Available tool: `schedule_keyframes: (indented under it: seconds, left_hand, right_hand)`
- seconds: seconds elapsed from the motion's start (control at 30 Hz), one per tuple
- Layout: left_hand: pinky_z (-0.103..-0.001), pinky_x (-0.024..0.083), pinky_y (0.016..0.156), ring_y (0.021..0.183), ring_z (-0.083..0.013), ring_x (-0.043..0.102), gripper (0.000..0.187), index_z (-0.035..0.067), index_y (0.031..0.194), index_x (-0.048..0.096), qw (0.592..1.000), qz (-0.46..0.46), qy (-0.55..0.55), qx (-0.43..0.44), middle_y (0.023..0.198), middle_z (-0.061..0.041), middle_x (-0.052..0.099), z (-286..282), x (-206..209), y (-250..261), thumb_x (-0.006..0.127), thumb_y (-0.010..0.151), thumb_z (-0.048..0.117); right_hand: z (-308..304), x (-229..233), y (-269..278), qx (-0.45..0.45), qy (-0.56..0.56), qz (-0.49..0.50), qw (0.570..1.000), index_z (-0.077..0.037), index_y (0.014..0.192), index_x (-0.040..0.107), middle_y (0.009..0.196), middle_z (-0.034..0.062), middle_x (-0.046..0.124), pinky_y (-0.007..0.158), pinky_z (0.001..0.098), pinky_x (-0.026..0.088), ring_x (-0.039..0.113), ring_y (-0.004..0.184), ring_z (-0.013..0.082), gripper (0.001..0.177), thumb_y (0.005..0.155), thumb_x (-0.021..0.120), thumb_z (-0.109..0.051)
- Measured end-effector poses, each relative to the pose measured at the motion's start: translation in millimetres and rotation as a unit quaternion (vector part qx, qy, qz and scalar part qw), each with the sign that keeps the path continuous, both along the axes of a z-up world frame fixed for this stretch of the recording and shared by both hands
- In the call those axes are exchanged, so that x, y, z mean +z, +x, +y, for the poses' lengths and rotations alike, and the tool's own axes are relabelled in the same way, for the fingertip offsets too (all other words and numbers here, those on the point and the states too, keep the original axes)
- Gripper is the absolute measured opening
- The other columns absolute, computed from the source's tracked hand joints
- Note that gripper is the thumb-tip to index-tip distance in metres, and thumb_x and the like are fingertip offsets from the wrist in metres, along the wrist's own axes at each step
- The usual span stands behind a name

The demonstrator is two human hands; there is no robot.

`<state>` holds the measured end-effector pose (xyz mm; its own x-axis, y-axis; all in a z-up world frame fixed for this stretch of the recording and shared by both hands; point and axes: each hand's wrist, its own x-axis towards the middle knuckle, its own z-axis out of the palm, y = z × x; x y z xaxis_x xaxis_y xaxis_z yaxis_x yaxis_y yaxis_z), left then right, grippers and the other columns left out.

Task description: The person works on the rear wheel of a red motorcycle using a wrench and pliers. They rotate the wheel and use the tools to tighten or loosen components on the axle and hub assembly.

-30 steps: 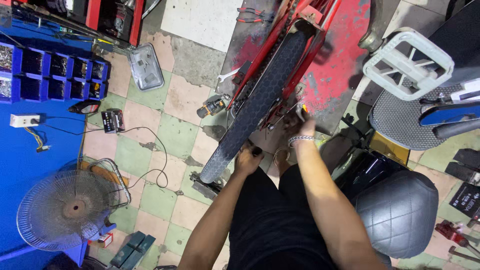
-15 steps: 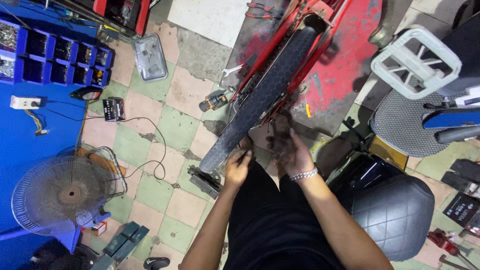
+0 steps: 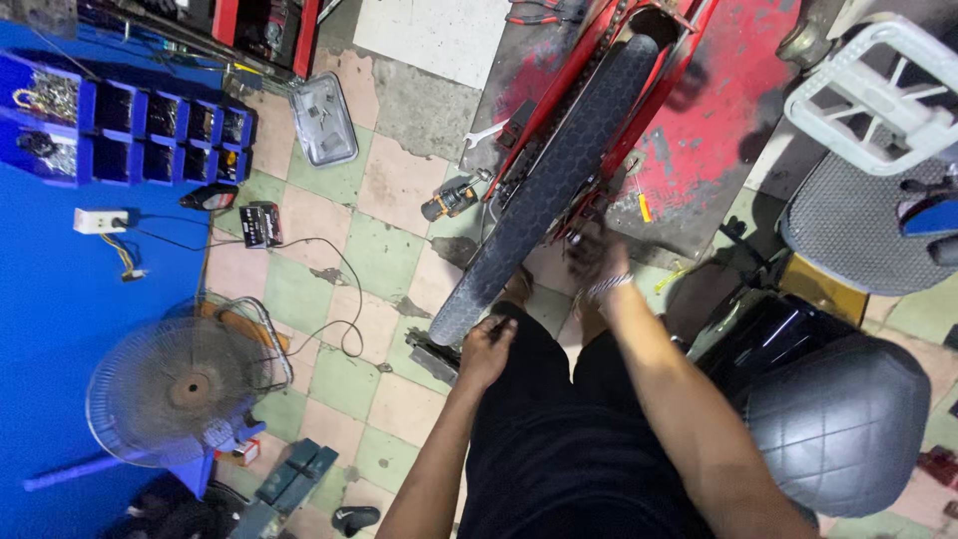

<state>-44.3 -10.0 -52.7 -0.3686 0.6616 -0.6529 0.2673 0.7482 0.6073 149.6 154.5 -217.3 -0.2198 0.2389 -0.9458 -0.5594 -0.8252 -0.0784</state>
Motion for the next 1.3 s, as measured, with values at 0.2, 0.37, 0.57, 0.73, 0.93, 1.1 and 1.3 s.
schedule_keyframes:
  seconds: [0.2, 0.37, 0.57, 0.73, 0.93, 1.1, 1.3]
  left_hand:
    - [-0.04, 0.056, 0.085, 0.094, -0.0314, 0.072, 0.049, 0.006, 0.123, 0.071, 0.987, -0.03, -0.117, -0.101, 0.101, -0.02, 0.075, 14, 8, -14, 0.067, 0.091, 0.043]
    - [-0.04, 0.05, 0.099, 0.115, -0.0331, 0.065, 0.057, 0.005, 0.135, 0.055, 0.974, -0.105, -0.064, -0.191, 0.129, -0.02, 0.065, 7, -30, -32, 0.065, 0.096, 0.045]
    - [-0.042, 0.046, 0.106, 0.125, -0.0386, 0.061, 0.046, 0.004, 0.126, 0.065, 0.937, -0.098, -0.038, -0.333, 0.129, -0.024, 0.066, -5, -36, -52, 0.061, 0.098, 0.04]
    - [-0.044, 0.043, 0.109, 0.13, -0.0393, 0.055, 0.051, 0.007, 0.132, 0.061, 0.903, -0.048, -0.109, -0.413, 0.135, -0.022, 0.06, 1, 7, -70, 0.06, 0.097, 0.045]
    - [-0.046, 0.043, 0.105, 0.129, -0.0375, 0.054, 0.054, 0.008, 0.137, 0.056, 0.858, -0.042, -0.148, -0.49, 0.138, -0.018, 0.057, 23, 43, -76, 0.056, 0.099, 0.046]
    - [-0.044, 0.045, 0.106, 0.126, -0.0353, 0.059, 0.051, 0.008, 0.132, 0.061, 0.848, -0.025, -0.109, -0.518, 0.133, -0.015, 0.063, 28, 48, -77, 0.055, 0.098, 0.046]
    - [-0.046, 0.043, 0.106, 0.128, -0.0362, 0.056, 0.051, 0.006, 0.134, 0.059, 0.832, -0.02, -0.097, -0.545, 0.132, -0.017, 0.061, 27, 48, -79, 0.057, 0.099, 0.044]
  right_hand:
    - [33, 10, 37, -0.101, 0.114, 0.083, 0.985, -0.014, 0.103, 0.069, 0.08, 0.0041, 0.061, 0.059, 0.0362, 0.041, 0.05, 0.065, 0.0186, 0.057, 0.102, 0.042, -0.064]
    - [-17, 109, 37, -0.204, 0.187, 0.192, 0.941, -0.016, 0.099, 0.064, 0.081, 0.0018, 0.063, 0.057, 0.0332, 0.04, 0.058, 0.07, 0.0193, 0.049, 0.116, 0.045, -0.058]
    - [-68, 149, 1, -0.103, 0.132, 0.076, 0.983, -0.012, 0.107, 0.068, 0.103, 0.0123, 0.073, 0.081, 0.0395, 0.052, 0.07, 0.094, 0.0282, 0.051, 0.103, 0.041, -0.054]
    - [-97, 78, -9, -0.122, 0.157, 0.111, 0.974, -0.004, 0.1, 0.063, 0.102, 0.0179, 0.073, 0.09, 0.047, 0.057, 0.073, 0.1, 0.0336, 0.055, 0.108, 0.044, -0.054]
    - [-119, 13, -24, 0.006, 0.168, -0.013, 0.986, 0.008, 0.111, 0.066, 0.092, 0.0193, 0.069, 0.09, 0.0462, 0.057, 0.071, 0.095, 0.0299, 0.065, 0.113, 0.045, -0.054]
    - [-101, -3, -27, 0.04, 0.099, -0.077, 0.991, -0.012, 0.125, 0.059, 0.103, 0.0045, 0.08, 0.084, 0.0354, 0.053, 0.072, 0.098, 0.0144, 0.051, 0.103, 0.036, -0.051]
    - [-1, -13, -10, -0.025, 0.075, -0.136, 0.988, -0.017, 0.096, 0.062, 0.074, 0.001, 0.062, 0.056, 0.0351, 0.036, 0.047, 0.059, 0.0173, 0.05, 0.103, 0.041, -0.061]
